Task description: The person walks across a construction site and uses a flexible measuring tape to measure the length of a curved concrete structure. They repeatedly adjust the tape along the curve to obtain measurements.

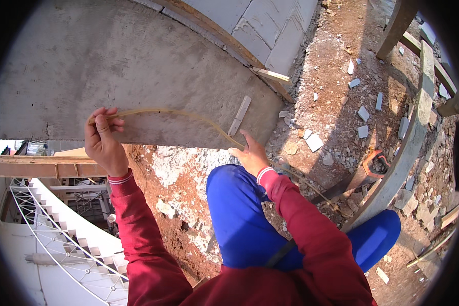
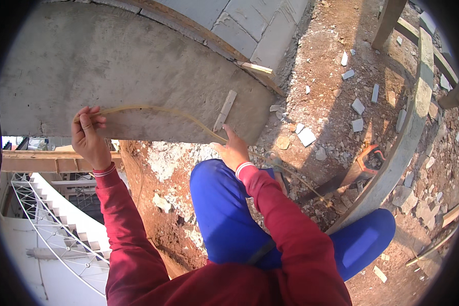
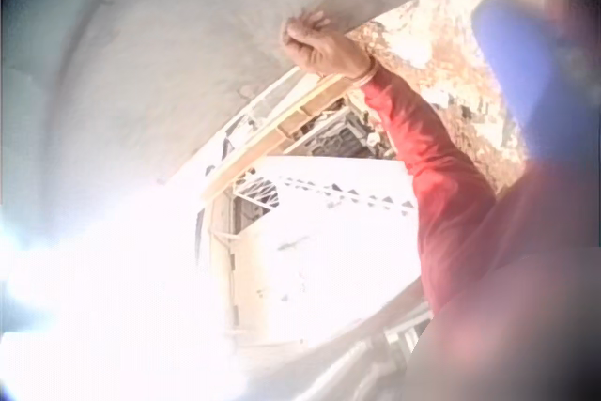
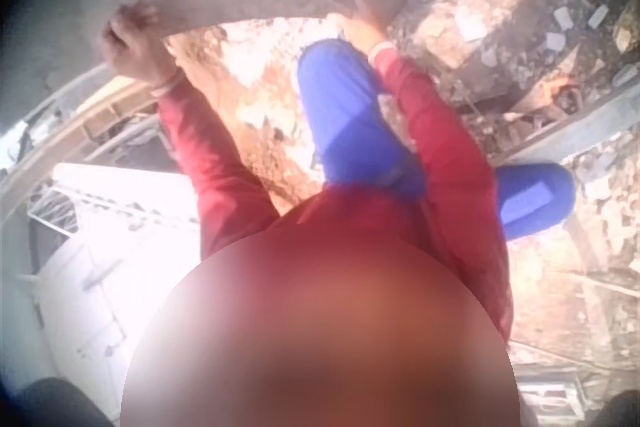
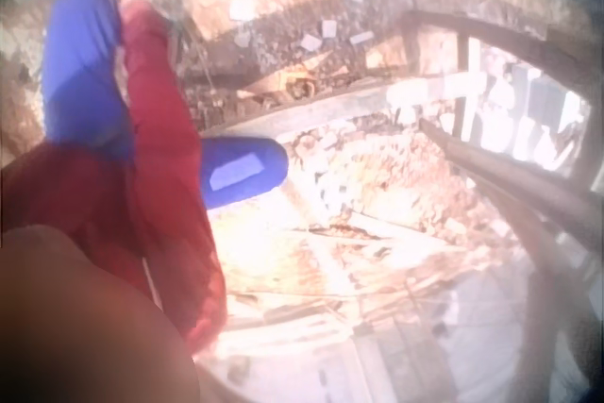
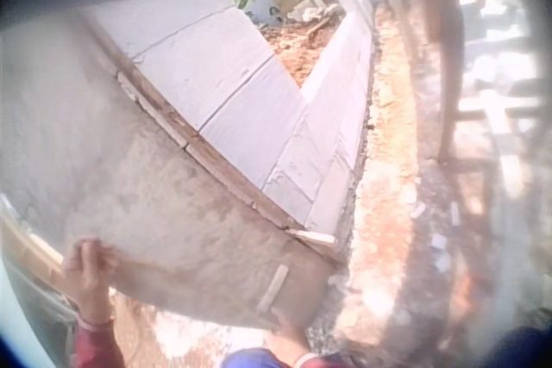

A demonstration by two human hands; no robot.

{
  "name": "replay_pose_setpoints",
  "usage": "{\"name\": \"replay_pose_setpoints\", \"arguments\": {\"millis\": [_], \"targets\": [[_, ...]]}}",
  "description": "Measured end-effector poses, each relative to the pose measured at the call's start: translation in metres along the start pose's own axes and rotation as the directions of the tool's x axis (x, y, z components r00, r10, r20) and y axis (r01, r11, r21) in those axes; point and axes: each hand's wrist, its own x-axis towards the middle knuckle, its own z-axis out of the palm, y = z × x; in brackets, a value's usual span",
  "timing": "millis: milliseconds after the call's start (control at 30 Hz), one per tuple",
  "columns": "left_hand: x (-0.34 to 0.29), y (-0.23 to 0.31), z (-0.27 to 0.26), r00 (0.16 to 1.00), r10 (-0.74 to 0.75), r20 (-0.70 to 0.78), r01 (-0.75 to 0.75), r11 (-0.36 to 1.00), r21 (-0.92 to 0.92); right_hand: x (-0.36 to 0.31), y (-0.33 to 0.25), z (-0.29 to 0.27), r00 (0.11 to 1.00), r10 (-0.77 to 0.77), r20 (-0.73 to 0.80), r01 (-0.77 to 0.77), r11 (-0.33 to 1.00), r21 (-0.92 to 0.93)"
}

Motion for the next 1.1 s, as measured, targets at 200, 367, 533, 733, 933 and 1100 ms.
{"name": "replay_pose_setpoints", "arguments": {"millis": [200,367,533,733,933,1100], "targets": [[-0.001,0.002,-0.004,0.998,0.065,0.017,-0.064,0.997,-0.036,0.013,0.027,0.034,0.993,-0.016,0.116,0.021,0.999,-0.037],[0.004,0.0,-0.013,0.999,0.035,0.003,-0.035,0.999,-0.011,0.006,0.049,0.025,0.979,0.035,0.201,-0.053,0.995,0.084],[0.015,-0.004,-0.015,0.998,0.07,0.006,-0.07,0.997,0.043,0.011,0.073,0.023,0.964,0.138,0.228,-0.166,0.98,0.107],[0.014,-0.012,-0.028,0.952,0.306,-0.024,-0.271,0.874,0.404,0.026,0.073,0.045,0.971,0.194,0.141,-0.191,0.981,-0.036],[0.022,-0.023,-0.039,0.865,0.501,0.025,-0.431,0.717,0.548,0.047,0.086,0.069,0.978,0.181,0.1,-0.18,0.984,-0.014],[0.029,-0.033,-0.043,0.756,0.651,0.07,-0.466,0.461,0.755,0.051,0.076,0.075,0.97,0.237,0.055,-0.232,0.969,-0.086]]}}
